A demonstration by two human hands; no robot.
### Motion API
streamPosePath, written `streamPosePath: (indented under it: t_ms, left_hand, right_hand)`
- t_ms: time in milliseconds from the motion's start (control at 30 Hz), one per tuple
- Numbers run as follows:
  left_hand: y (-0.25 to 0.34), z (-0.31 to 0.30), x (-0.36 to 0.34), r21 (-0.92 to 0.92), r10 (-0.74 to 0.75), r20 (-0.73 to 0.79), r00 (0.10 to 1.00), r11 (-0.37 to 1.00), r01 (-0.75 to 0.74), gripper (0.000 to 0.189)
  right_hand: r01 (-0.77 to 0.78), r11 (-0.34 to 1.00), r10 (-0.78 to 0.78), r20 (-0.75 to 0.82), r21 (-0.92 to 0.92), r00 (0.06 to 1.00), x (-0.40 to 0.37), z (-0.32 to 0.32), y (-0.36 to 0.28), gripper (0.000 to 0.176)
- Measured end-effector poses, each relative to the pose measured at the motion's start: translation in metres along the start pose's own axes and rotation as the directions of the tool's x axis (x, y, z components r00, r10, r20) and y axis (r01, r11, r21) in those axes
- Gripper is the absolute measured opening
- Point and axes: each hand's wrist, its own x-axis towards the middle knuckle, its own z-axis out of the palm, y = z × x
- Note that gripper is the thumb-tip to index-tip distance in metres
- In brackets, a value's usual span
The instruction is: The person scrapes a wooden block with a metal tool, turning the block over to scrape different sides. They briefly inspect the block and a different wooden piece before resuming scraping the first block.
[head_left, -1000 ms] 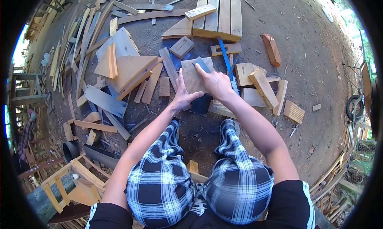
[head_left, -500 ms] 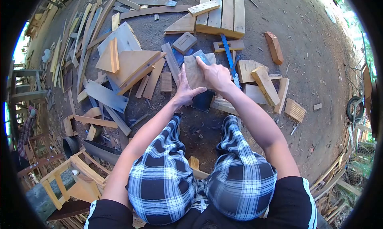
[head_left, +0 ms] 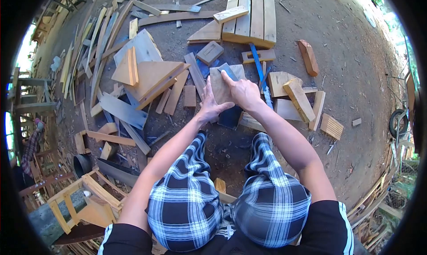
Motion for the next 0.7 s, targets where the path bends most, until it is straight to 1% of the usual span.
streamPosePath:
  t_ms: [67, 100, 200, 267, 333, 367, 433, 500, 567, 633, 700]
  left_hand:
    - [-0.002, 0.002, 0.000, -0.022, 0.003, 0.005, 1.000, 1.000, -0.003, 0.136]
    - [0.001, 0.001, -0.001, -0.020, -0.016, 0.007, 1.000, 1.000, 0.017, 0.135]
    - [0.003, 0.000, -0.002, -0.023, -0.017, 0.002, 1.000, 1.000, 0.017, 0.135]
    - [0.003, 0.000, -0.004, -0.036, -0.018, 0.004, 1.000, 0.999, 0.018, 0.135]
    - [-0.001, 0.002, 0.000, -0.028, 0.007, -0.012, 1.000, 1.000, -0.008, 0.135]
    - [-0.002, 0.003, 0.002, -0.022, 0.018, -0.015, 1.000, 1.000, -0.018, 0.135]
    - [-0.005, 0.003, 0.002, -0.016, -0.004, 0.006, 1.000, 1.000, 0.004, 0.135]
    - [-0.003, 0.002, 0.001, -0.009, 0.000, 0.004, 1.000, 1.000, 0.000, 0.136]
    - [-0.002, 0.003, 0.000, -0.020, -0.010, -0.005, 1.000, 1.000, 0.010, 0.136]
    - [0.003, 0.000, -0.002, -0.025, -0.022, -0.001, 1.000, 0.999, 0.022, 0.136]
    - [0.003, 0.000, -0.002, -0.041, -0.036, 0.000, 0.999, 0.999, 0.036, 0.136]
  right_hand:
    - [-0.020, 0.999, 0.018, 0.071, 0.033, 0.997, -0.016, -0.005, 0.000, 0.072]
    - [-0.034, 0.999, 0.031, 0.121, 0.021, 0.992, -0.030, -0.016, -0.003, 0.073]
    - [-0.002, 1.000, 0.005, 0.186, -0.015, 0.983, -0.061, -0.019, -0.001, 0.074]
    - [0.011, 1.000, -0.007, 0.184, -0.021, 0.983, -0.056, -0.016, 0.000, 0.075]
    - [-0.004, 1.000, 0.001, 0.124, 0.025, 0.992, -0.033, -0.015, -0.002, 0.075]
    - [-0.001, 1.000, 0.002, 0.123, -0.011, 0.992, -0.019, -0.015, -0.003, 0.069]
    - [-0.004, 1.000, 0.005, 0.083, -0.009, 0.997, -0.002, -0.003, -0.004, 0.070]
    - [-0.009, 1.000, 0.010, 0.057, -0.009, 0.998, -0.005, -0.007, -0.007, 0.070]
    - [-0.020, 0.999, 0.014, 0.147, 0.035, 0.989, -0.032, -0.016, -0.005, 0.077]
    - [0.001, 1.000, -0.004, 0.199, 0.016, 0.980, -0.059, -0.024, -0.004, 0.077]
    - [0.026, 1.000, -0.024, 0.233, -0.008, 0.972, -0.065, -0.024, -0.001, 0.078]
